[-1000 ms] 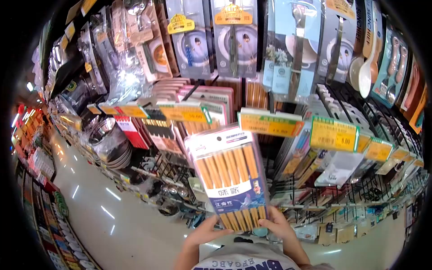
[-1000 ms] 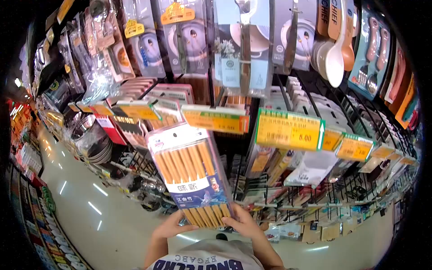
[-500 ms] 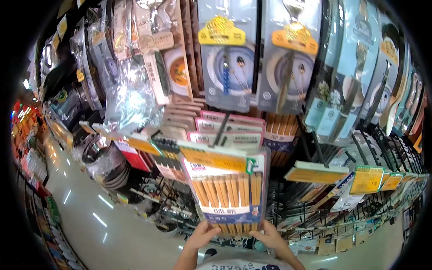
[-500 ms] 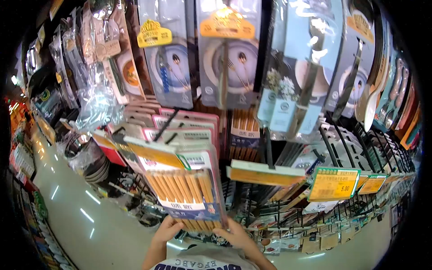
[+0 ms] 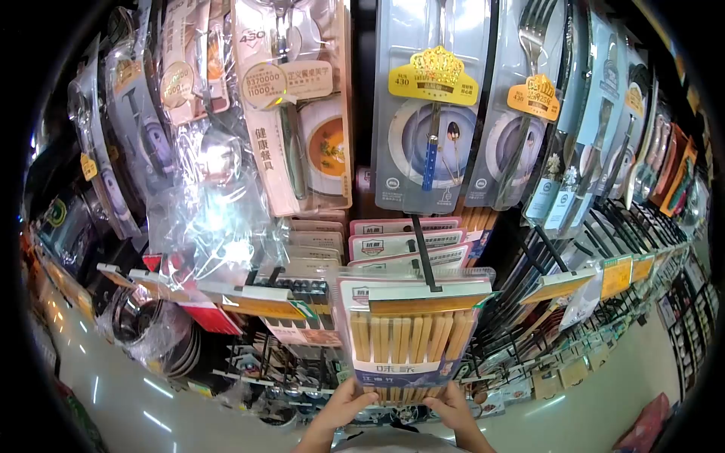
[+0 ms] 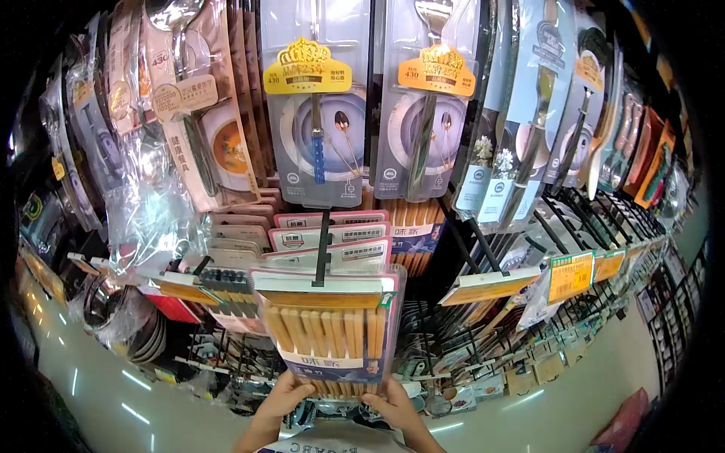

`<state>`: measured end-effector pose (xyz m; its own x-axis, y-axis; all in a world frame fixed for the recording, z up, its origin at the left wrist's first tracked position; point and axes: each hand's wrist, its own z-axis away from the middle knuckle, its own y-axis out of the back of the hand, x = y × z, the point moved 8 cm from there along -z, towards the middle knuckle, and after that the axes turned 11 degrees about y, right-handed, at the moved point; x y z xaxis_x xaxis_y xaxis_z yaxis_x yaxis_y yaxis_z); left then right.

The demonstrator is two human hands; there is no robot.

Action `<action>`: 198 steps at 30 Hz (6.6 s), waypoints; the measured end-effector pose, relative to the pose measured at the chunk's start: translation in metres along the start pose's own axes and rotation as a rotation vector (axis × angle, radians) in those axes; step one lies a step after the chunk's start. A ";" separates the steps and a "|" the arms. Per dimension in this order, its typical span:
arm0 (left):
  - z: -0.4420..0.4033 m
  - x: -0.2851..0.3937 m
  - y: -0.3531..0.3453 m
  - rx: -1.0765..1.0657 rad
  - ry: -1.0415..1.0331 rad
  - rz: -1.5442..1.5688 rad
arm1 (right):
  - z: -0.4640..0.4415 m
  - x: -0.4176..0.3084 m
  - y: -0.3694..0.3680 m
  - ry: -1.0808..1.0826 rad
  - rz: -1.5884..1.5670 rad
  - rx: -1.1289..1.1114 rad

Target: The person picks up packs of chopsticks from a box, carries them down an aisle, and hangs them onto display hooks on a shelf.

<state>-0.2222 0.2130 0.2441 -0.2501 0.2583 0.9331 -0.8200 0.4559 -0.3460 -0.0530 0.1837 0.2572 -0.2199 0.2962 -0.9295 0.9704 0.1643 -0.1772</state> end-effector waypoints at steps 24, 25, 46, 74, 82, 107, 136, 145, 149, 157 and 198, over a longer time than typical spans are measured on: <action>0.033 0.043 -0.016 0.009 0.022 0.028 | 0.018 -0.014 -0.033 0.061 -0.085 0.176; 0.034 0.043 -0.017 0.002 0.024 0.023 | 0.017 -0.014 -0.034 0.052 -0.082 0.194; -0.018 0.030 0.026 0.294 -0.210 -0.206 | -0.003 -0.017 0.018 0.222 0.508 0.457; 0.020 -0.198 -0.463 -0.840 0.395 -0.289 | 0.463 -0.203 0.242 0.060 0.730 1.288; 0.066 -0.242 -0.612 -1.149 0.387 -0.329 | 0.617 -0.223 0.243 0.172 0.497 1.847; -0.097 -0.313 -0.904 -1.370 0.322 -0.374 | 0.633 -0.301 0.496 0.363 0.559 2.023; -0.084 -0.414 -1.170 -1.137 0.385 -0.241 | 0.812 -0.430 0.748 0.232 0.515 1.703; -0.030 -0.458 -1.254 -1.263 0.380 -0.389 | 0.916 -0.417 0.771 0.175 0.375 1.993; -0.043 -0.482 -1.273 -1.214 0.417 -0.420 | 0.924 -0.424 0.799 0.172 0.336 1.938; -0.096 -0.516 -1.337 -1.220 0.431 -0.373 | 0.928 -0.445 0.883 0.154 0.358 1.950; -0.326 -0.523 -1.524 -0.609 0.229 -0.309 | 1.016 -0.603 1.205 0.505 0.509 2.026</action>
<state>1.3256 -0.3392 0.2517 0.1162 0.1827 0.9763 -0.3864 0.9138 -0.1250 1.3505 -0.7525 0.2751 0.3576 0.1946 -0.9134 -0.3919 -0.8565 -0.3359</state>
